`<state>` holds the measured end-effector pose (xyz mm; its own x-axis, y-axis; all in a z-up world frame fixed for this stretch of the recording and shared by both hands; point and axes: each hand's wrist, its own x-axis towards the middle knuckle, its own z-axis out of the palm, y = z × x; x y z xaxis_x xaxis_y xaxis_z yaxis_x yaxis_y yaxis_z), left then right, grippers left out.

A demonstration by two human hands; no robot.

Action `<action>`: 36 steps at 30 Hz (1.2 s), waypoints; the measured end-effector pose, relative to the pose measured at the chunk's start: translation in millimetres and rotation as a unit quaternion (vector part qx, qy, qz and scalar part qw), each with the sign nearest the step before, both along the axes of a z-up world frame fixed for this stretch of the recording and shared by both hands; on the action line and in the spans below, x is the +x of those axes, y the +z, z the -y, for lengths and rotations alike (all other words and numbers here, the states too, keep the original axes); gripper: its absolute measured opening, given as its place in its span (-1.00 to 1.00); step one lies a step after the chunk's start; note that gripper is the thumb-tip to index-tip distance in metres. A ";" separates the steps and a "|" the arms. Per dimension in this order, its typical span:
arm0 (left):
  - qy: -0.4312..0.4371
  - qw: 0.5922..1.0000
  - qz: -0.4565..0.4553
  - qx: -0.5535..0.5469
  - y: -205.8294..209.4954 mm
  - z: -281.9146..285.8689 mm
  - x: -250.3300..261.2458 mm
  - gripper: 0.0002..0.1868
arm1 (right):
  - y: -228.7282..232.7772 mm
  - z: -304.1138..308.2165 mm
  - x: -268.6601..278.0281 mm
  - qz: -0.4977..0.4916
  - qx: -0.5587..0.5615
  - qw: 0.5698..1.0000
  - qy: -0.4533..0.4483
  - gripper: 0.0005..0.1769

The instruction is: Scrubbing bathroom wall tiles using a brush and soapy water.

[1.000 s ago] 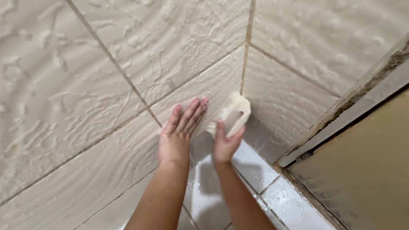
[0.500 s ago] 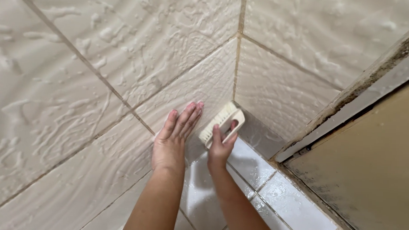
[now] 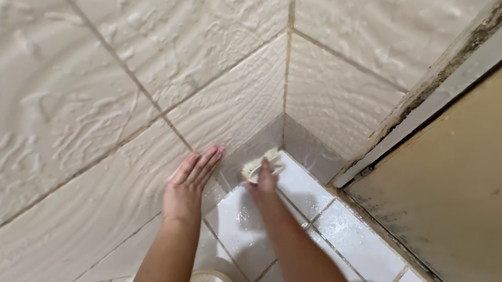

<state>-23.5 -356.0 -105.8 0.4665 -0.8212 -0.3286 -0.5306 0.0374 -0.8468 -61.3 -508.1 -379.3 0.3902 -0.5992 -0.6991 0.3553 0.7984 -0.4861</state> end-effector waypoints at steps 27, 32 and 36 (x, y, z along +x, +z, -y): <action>-0.006 0.993 -0.064 -0.100 -20.5 -87.0 16.6 -0.14 | 98.1 -94.6 11.9 -0.119 -0.105 0.986 -0.050 -0.05; 0.008 0.986 -0.087 -0.143 -46.1 -94.4 22.8 -0.13 | 113.8 -170.5 25.9 -0.072 -0.200 0.977 -0.031 0.05; 0.083 0.960 -0.102 -0.248 -63.8 -111.6 27.6 -0.17 | 171.5 -121.6 16.4 -0.088 -0.324 0.940 -0.056 0.03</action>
<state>4.2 -244.4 -169.6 0.5715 -0.8204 -0.0153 -0.6515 -0.4424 -0.6163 -44.9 -386.5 -207.8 0.2124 -0.9516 -0.2220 0.2878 0.2780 -0.9165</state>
